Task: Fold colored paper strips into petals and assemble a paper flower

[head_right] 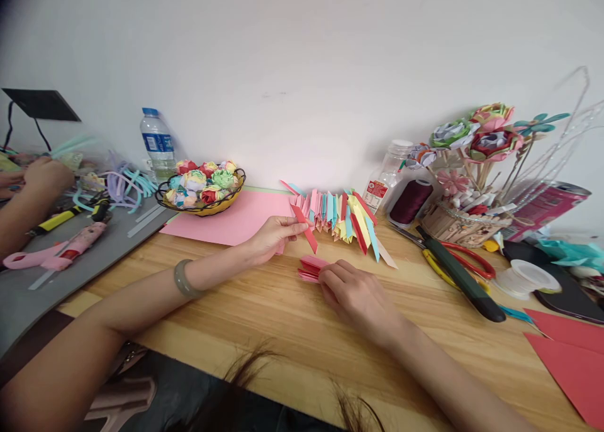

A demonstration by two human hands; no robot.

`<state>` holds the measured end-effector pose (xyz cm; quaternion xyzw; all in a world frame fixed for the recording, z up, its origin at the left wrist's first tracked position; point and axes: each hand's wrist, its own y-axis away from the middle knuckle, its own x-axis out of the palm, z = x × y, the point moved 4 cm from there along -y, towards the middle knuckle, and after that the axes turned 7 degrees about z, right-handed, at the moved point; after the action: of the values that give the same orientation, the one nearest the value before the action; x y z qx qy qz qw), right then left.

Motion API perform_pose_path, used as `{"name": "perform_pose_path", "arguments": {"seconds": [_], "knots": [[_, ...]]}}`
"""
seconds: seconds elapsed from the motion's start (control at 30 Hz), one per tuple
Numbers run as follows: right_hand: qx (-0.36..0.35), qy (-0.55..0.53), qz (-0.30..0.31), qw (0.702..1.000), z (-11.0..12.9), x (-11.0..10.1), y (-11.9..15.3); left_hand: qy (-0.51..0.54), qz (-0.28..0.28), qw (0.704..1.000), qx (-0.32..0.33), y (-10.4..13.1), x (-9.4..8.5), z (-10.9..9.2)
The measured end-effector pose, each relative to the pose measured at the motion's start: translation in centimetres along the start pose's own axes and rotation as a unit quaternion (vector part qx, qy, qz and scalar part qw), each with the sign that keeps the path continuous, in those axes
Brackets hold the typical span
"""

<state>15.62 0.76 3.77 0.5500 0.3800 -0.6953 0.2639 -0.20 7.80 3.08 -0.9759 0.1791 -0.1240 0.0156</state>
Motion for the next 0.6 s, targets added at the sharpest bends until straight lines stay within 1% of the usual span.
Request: {"name": "perform_pose_path", "arguments": {"seconds": [0.1, 0.17, 0.23, 0.43, 0.6], "knots": [[0.031, -0.050, -0.029, 0.998, -0.29, -0.16, 0.08, 0.012, 0.002, 1.000, -0.001, 0.03, 0.03, -0.01], [0.039, -0.064, -0.032, 0.997, -0.39, -0.14, 0.10, 0.017, 0.007, 1.000, -0.001, 0.05, 0.08, -0.04], [0.035, -0.053, -0.025, 0.998, -0.37, -0.06, 0.05, 0.021, 0.008, 1.000, -0.003, 0.07, 0.10, -0.08], [0.013, 0.028, -0.001, 1.000, -0.34, 0.20, -0.05, 0.019, 0.000, 1.000, -0.001, 0.01, 0.00, -0.05], [0.023, 0.041, 0.008, 0.999, -0.81, 0.63, -0.07, 0.015, 0.005, 1.000, 0.003, -0.16, -0.12, 0.21]]}}
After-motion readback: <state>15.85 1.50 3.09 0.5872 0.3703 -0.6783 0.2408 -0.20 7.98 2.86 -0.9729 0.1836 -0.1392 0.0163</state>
